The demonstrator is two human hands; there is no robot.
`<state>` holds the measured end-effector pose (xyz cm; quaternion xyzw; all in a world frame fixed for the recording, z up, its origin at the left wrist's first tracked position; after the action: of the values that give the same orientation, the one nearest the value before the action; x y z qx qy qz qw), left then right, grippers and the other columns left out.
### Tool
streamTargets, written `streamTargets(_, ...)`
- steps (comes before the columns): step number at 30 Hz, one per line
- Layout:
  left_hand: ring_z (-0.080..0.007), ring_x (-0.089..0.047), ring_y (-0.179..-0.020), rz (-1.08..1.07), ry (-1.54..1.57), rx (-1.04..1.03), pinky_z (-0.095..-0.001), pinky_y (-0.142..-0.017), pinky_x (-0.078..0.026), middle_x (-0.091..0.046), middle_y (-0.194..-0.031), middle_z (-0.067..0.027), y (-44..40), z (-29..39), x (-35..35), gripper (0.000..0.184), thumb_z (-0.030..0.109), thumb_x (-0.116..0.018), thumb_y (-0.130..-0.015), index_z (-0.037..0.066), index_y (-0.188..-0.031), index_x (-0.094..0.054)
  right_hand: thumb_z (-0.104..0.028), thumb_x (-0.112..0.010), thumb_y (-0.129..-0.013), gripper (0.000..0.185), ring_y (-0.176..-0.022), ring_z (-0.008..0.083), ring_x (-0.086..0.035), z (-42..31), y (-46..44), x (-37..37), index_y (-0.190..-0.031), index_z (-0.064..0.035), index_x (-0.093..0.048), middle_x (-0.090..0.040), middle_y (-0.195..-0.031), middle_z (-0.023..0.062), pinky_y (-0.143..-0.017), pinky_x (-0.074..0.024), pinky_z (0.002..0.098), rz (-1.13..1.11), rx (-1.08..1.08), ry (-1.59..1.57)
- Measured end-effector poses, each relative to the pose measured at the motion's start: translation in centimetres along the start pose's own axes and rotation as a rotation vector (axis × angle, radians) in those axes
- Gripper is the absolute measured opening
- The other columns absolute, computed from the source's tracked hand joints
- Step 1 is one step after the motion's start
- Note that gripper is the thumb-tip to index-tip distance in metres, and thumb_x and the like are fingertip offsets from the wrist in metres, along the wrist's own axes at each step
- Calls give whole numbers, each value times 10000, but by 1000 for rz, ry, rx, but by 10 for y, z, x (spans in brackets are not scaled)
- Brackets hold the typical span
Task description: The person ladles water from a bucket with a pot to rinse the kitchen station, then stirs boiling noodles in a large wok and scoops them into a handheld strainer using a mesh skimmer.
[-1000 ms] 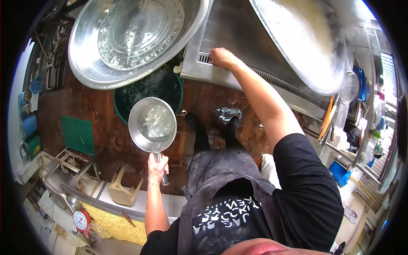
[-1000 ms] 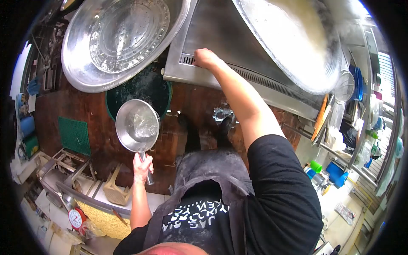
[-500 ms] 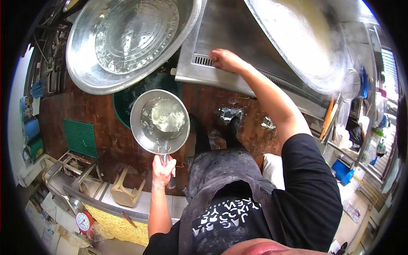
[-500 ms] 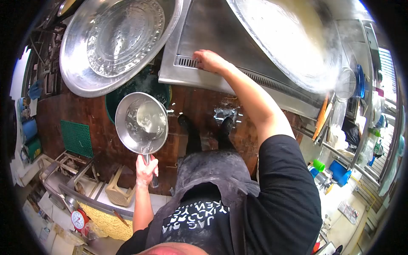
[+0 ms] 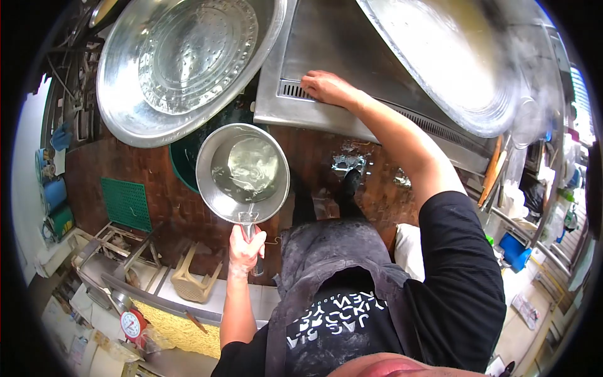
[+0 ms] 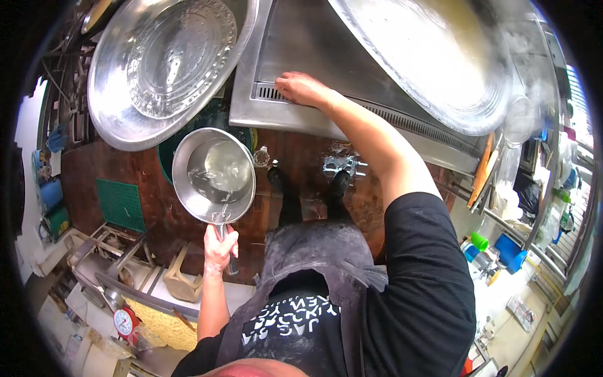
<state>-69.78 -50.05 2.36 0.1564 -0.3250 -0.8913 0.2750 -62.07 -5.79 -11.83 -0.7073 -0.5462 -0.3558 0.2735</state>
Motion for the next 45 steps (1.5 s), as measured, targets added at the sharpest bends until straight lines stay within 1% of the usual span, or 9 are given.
streamTargets(8, -152, -520, -446, -5, -34, -13, -283, -379, -440, -553, -709, -77, -10, 11, -20, 257, 58, -674, -838, 1, -975, -463, -103, -644, -801, 129, -875, 345, -630, 10, -11, -4, -916, -45, -647, -609, -857, 131, -752, -513, 442, -17, -15, -107)
streamTargets(17, -142, -525, -454, -18, -76, -28, -275, -388, -443, -550, -694, -65, -18, 31, -41, 259, 68, -681, -833, 5, -964, -467, -80, -657, -753, 57, -802, 337, -626, 14, -8, -2, -722, -32, -651, -623, -790, 128, -716, -511, 434, 95, 156, -171)
streamTargets(21, -128, -520, -453, -21, -97, 0, -265, -391, -440, -545, -691, -58, -26, 45, -53, 251, 73, -682, -838, 12, -960, -471, -58, -666, -729, 38, -797, 338, -629, 11, -11, -5, -755, -33, -656, -634, -804, 126, -701, -505, 423, 80, 143, -132)
streamTargets(27, -139, -520, -445, -14, -124, -51, -269, -382, -449, -536, -685, -65, -34, 60, -64, 251, 55, -661, -836, 16, -986, -464, -60, -655, -710, 64, -777, 344, -632, 8, -19, -6, -737, -33, -605, -630, -757, 131, -666, -486, 435, -76, -152, -192)
streamTargets(30, -133, -516, -449, -6, -119, -57, -271, -389, -440, -536, -688, -56, -33, 68, -67, 245, 50, -672, -837, 14, -956, -461, -74, -723, -713, 128, -780, 342, -610, 11, -17, -10, -767, -34, -614, -621, -757, 140, -678, -490, 448, -50, 10, -96)
streamTargets(33, -131, -515, -447, -10, -129, -64, -269, -388, -439, -536, -684, -56, -32, 68, -67, 243, 49, -669, -840, 14, -958, -460, -94, -730, -715, 135, -792, 347, -609, 19, -21, -19, -790, -41, -631, -623, -783, 137, -703, -490, 451, -87, -55, -143)
streamTargets(36, -126, -507, -444, -14, -133, -83, -266, -386, -437, -535, -677, -54, -33, 75, -73, 241, 61, -667, -847, 17, -960, -458, -105, -600, -768, 102, -788, 319, -647, 18, -15, -21, -716, -18, -595, -640, -758, 143, -667, -486, 438, 89, -92, -176)
streamTargets(42, -113, -502, -444, 41, -216, -69, -257, -389, -426, -530, -673, -40, -37, 93, -85, 245, 95, -663, -852, 20, -971, -462, -114, -616, -763, 87, -791, 362, -649, 21, -21, -37, -739, -33, -638, -658, -791, 166, -705, -498, 472, 196, -24, -32)
streamTargets(45, -107, -506, -449, 69, -351, -109, -261, -400, -425, -531, -667, -32, -40, 119, -95, 245, 133, -653, -858, 19, -988, -480, -117, -615, -775, 96, -817, 357, -662, 5, -14, -10, -803, -65, -690, -690, -825, 172, -737, -515, 440, 168, -362, -189)
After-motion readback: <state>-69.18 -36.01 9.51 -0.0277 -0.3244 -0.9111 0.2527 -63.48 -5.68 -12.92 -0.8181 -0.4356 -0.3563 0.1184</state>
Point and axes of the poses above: each hand's wrist, its own y-axis away from the middle knuckle, its own x-axis out of the back of the hand, z = x × y, the point moved 2 cm from there along -y, towards the middle knuckle
